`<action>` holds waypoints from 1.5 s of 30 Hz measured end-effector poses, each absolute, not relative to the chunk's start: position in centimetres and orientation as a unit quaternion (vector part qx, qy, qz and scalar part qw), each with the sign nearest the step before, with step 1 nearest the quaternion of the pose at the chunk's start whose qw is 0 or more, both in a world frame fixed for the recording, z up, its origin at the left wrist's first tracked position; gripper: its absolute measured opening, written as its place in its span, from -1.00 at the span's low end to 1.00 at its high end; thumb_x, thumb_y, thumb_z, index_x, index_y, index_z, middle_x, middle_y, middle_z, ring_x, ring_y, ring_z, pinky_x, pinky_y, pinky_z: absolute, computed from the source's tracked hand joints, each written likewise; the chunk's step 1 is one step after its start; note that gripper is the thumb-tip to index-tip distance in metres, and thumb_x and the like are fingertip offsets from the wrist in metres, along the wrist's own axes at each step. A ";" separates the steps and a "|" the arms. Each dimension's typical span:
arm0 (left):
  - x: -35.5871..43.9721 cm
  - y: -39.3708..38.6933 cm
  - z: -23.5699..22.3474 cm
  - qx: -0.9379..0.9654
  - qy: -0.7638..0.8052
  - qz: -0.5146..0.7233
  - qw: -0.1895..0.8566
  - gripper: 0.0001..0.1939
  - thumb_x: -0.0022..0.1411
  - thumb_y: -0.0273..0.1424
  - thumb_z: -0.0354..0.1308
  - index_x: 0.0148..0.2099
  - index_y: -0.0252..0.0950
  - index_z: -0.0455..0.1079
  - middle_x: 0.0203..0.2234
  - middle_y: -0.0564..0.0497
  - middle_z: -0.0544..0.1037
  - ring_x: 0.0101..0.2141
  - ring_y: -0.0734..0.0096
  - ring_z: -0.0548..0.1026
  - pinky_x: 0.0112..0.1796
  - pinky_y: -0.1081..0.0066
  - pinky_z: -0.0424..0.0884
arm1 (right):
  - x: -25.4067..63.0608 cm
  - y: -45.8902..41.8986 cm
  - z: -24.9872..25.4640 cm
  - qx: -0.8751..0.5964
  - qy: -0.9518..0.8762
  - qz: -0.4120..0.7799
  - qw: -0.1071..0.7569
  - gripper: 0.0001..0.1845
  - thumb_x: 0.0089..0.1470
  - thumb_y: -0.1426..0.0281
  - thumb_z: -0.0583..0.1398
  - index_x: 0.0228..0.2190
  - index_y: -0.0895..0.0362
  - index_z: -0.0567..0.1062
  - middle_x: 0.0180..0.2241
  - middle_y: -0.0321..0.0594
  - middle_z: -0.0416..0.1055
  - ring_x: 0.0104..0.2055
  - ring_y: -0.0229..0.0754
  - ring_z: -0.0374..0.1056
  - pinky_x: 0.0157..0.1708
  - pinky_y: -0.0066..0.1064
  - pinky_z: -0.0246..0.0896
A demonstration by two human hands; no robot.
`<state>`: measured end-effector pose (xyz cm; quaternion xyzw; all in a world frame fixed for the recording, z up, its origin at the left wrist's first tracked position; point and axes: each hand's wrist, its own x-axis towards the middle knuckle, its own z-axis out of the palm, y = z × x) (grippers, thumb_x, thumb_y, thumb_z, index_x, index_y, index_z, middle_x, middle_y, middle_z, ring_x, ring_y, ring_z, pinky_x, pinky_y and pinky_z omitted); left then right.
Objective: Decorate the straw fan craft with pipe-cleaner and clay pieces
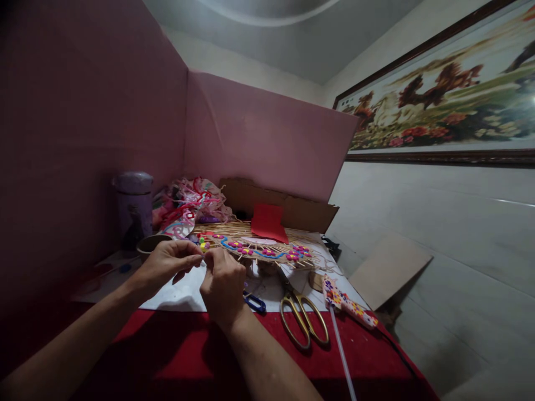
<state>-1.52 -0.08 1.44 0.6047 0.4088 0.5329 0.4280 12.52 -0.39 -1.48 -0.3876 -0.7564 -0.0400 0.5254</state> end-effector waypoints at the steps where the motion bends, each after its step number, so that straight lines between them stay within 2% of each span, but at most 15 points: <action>1: -1.5 -0.1 1.4 0.600 0.401 0.534 0.441 -0.71 -0.14 -0.24 0.30 -0.52 -0.38 0.38 -0.76 0.14 0.28 -0.77 0.66 0.13 -0.79 0.61 0.01 | 12.5 -0.4 -1.5 -0.383 -0.756 -0.036 0.529 -0.90 0.10 0.52 0.05 -0.37 0.13 0.35 -0.46 -0.26 0.38 -0.40 -0.21 0.31 -0.38 -0.44 0.06; 7: -0.7 0.1 0.7 0.487 0.346 0.567 0.567 -0.60 -0.22 -0.18 0.35 -0.59 -0.34 0.24 -0.80 0.22 0.18 -0.78 0.75 0.01 -0.76 0.63 -0.12 | 11.9 -0.7 -1.6 -0.343 -0.776 -0.021 0.528 -0.85 0.11 0.51 0.00 -0.44 0.16 0.34 -0.48 -0.21 0.35 -0.41 -0.20 0.29 -0.39 -0.43 0.09; 12: -0.1 0.1 0.2 0.419 0.379 0.591 0.576 -0.60 -0.34 -0.23 0.42 -0.58 -0.37 0.29 -0.77 0.19 0.24 -0.74 0.74 0.08 -0.71 0.63 -0.03 | 11.7 -0.3 -2.0 -0.353 -0.774 -0.007 0.526 -0.84 0.12 0.50 -0.01 -0.44 0.17 0.34 -0.49 -0.20 0.35 -0.43 -0.20 0.29 -0.40 -0.43 0.09; 14: -0.1 0.0 0.3 0.417 0.376 0.603 0.567 -0.62 -0.32 -0.23 0.41 -0.56 -0.37 0.34 -0.76 0.19 0.25 -0.74 0.74 0.06 -0.71 0.63 -0.05 | 11.8 -0.2 -1.9 -0.376 -0.760 0.006 0.530 -0.86 0.12 0.48 0.01 -0.42 0.17 0.34 -0.49 -0.22 0.36 -0.45 -0.21 0.30 -0.42 -0.45 0.07; 17: -0.2 -0.1 0.7 0.457 0.375 0.630 0.504 -0.68 -0.19 -0.21 0.34 -0.46 -0.37 0.44 -0.74 0.16 0.29 -0.73 0.69 0.12 -0.70 0.60 -0.04 | 12.0 -0.3 -1.6 -0.410 -0.745 0.012 0.526 -0.90 0.12 0.47 0.04 -0.40 0.14 0.34 -0.48 -0.25 0.38 -0.44 -0.22 0.31 -0.43 -0.46 0.05; 21: -0.6 -0.1 1.3 0.578 0.370 0.625 0.373 -0.83 -0.16 -0.36 0.30 -0.46 -0.35 0.52 -0.58 0.01 0.48 -0.51 0.47 0.39 -0.52 0.52 0.25 | 12.4 -0.5 -1.3 -0.411 -0.746 -0.007 0.525 -0.90 0.12 0.47 0.05 -0.41 0.13 0.35 -0.46 -0.26 0.39 -0.42 -0.21 0.32 -0.41 -0.45 0.03; 24: -0.9 -0.1 1.4 0.648 0.380 0.589 0.298 -0.93 -0.13 -0.41 0.25 -0.52 -0.33 0.50 -0.59 0.02 0.49 -0.50 0.45 0.38 -0.46 0.48 0.27 | 12.5 -0.4 -1.3 -0.405 -0.745 -0.008 0.530 -0.90 0.11 0.48 0.06 -0.41 0.13 0.36 -0.46 -0.25 0.40 -0.41 -0.21 0.32 -0.40 -0.45 0.05; 27: -1.1 0.0 1.3 0.672 0.404 0.562 0.264 -0.90 -0.08 -0.41 0.22 -0.55 -0.33 0.45 -0.66 0.07 0.43 -0.56 0.50 0.33 -0.50 0.49 0.22 | 12.5 -0.3 -1.2 -0.401 -0.733 0.007 0.549 -0.92 0.09 0.48 0.07 -0.40 0.14 0.36 -0.46 -0.24 0.40 -0.40 -0.20 0.32 -0.39 -0.45 0.08; 32: -0.8 -0.3 1.2 0.586 0.399 0.592 0.383 -0.77 -0.09 -0.28 0.26 -0.55 -0.34 0.35 -0.73 0.16 0.29 -0.71 0.66 0.11 -0.68 0.58 0.02 | 12.1 -0.5 -1.4 -0.371 -0.740 0.008 0.560 -0.89 0.10 0.49 0.04 -0.40 0.14 0.35 -0.49 -0.25 0.37 -0.43 -0.22 0.30 -0.41 -0.45 0.10; 35: -0.2 -0.4 0.8 0.516 0.390 0.621 0.442 -0.69 -0.14 -0.23 0.29 -0.57 -0.33 0.29 -0.79 0.21 0.20 -0.77 0.70 0.06 -0.73 0.60 -0.07 | 11.7 -0.7 -1.7 -0.339 -0.765 -0.011 0.547 -0.86 0.09 0.51 0.01 -0.44 0.15 0.34 -0.50 -0.24 0.34 -0.44 -0.21 0.28 -0.41 -0.44 0.11; 39: 0.4 -0.5 0.4 0.472 0.389 0.651 0.450 -0.68 -0.19 -0.21 0.32 -0.57 -0.34 0.32 -0.82 0.22 0.19 -0.80 0.71 0.03 -0.76 0.60 -0.10 | 11.6 -0.6 -1.9 -0.340 -0.773 -0.036 0.534 -0.85 0.08 0.51 0.00 -0.46 0.15 0.33 -0.51 -0.23 0.33 -0.44 -0.21 0.28 -0.41 -0.43 0.11; 42: 0.4 -0.4 0.4 0.491 0.393 0.657 0.414 -0.75 -0.13 -0.26 0.31 -0.48 -0.36 0.45 -0.73 0.12 0.34 -0.73 0.64 0.17 -0.73 0.58 0.03 | 11.9 -0.6 -1.7 -0.388 -0.752 -0.047 0.531 -0.88 0.09 0.50 0.02 -0.40 0.15 0.36 -0.49 -0.24 0.37 -0.44 -0.21 0.30 -0.42 -0.44 0.09; 45: -0.1 -0.3 0.6 0.557 0.363 0.669 0.331 -0.84 -0.05 -0.34 0.26 -0.38 -0.31 0.53 -0.47 -0.02 0.50 -0.49 0.45 0.40 -0.52 0.51 0.30 | 12.3 -0.7 -1.2 -0.411 -0.743 -0.056 0.526 -0.89 0.09 0.51 0.04 -0.38 0.14 0.37 -0.46 -0.25 0.39 -0.41 -0.21 0.32 -0.40 -0.45 0.07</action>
